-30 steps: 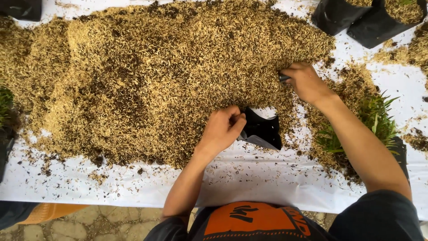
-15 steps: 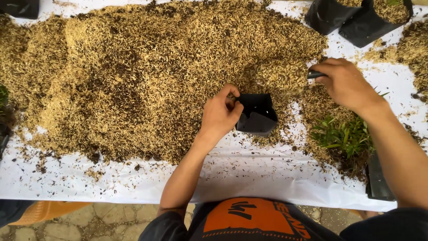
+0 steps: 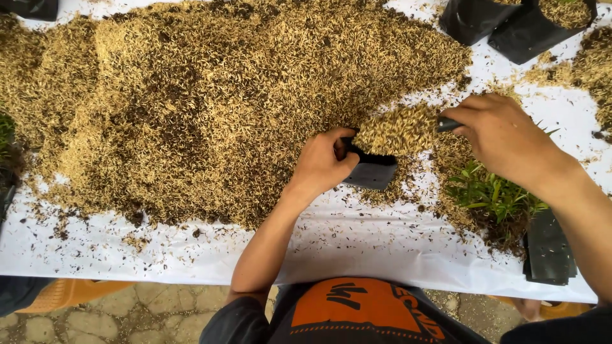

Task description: A person uses a hand trowel to fill nursery pots with soil and plant seedlings on a workspace table.

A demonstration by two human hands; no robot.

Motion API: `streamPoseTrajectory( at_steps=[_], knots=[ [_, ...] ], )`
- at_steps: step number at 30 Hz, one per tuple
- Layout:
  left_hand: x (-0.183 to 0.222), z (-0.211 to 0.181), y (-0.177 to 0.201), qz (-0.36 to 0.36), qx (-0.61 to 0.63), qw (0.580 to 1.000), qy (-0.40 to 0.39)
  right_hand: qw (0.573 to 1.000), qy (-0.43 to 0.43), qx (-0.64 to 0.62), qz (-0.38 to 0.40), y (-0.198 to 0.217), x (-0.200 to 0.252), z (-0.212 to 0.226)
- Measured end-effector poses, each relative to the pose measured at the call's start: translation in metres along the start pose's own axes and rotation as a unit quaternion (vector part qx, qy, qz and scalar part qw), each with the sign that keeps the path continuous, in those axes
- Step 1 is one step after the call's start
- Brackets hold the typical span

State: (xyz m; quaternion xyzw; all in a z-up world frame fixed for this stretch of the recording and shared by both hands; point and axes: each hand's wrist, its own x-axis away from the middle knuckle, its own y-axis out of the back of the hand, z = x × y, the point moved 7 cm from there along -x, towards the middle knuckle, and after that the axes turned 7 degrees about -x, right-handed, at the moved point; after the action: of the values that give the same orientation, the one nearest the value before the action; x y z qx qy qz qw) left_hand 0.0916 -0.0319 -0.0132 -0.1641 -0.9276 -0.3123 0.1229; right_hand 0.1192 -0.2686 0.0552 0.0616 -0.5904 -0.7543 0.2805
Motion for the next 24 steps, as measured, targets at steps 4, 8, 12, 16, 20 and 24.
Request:
streamPoseTrajectory(
  at_steps=[4, 8, 12, 16, 20, 24],
  knots=[
    [0.009, -0.007, 0.000, 0.032, 0.006, 0.999, 0.024, 0.999, -0.010, 0.044, 0.022, -0.001, 0.004, 0.014],
    [0.015, -0.020, -0.008, 0.038, 0.019, 0.999, -0.009, 0.990, -0.033, 0.126, 0.057, 0.004, 0.010, 0.041],
    [0.015, -0.024, -0.020, -0.001, -0.018, 0.995, -0.102, 0.969, -0.037, 0.229, 0.083, 0.000, 0.010, 0.075],
    [0.021, -0.027, -0.020, -0.011, -0.014, 0.994, -0.104, 0.921, 0.015, 0.380, 0.080, -0.024, 0.008, 0.091],
    [0.031, -0.023, -0.017, 0.001, -0.036, 0.997, -0.074, 0.866, 0.067, 0.491, -0.063, -0.009, 0.023, 0.124],
    [0.042, -0.004, -0.017, -0.013, -0.029, 0.997, -0.073, 0.898, 0.005, 0.438, -0.035, 0.009, 0.045, 0.108]
  ],
)
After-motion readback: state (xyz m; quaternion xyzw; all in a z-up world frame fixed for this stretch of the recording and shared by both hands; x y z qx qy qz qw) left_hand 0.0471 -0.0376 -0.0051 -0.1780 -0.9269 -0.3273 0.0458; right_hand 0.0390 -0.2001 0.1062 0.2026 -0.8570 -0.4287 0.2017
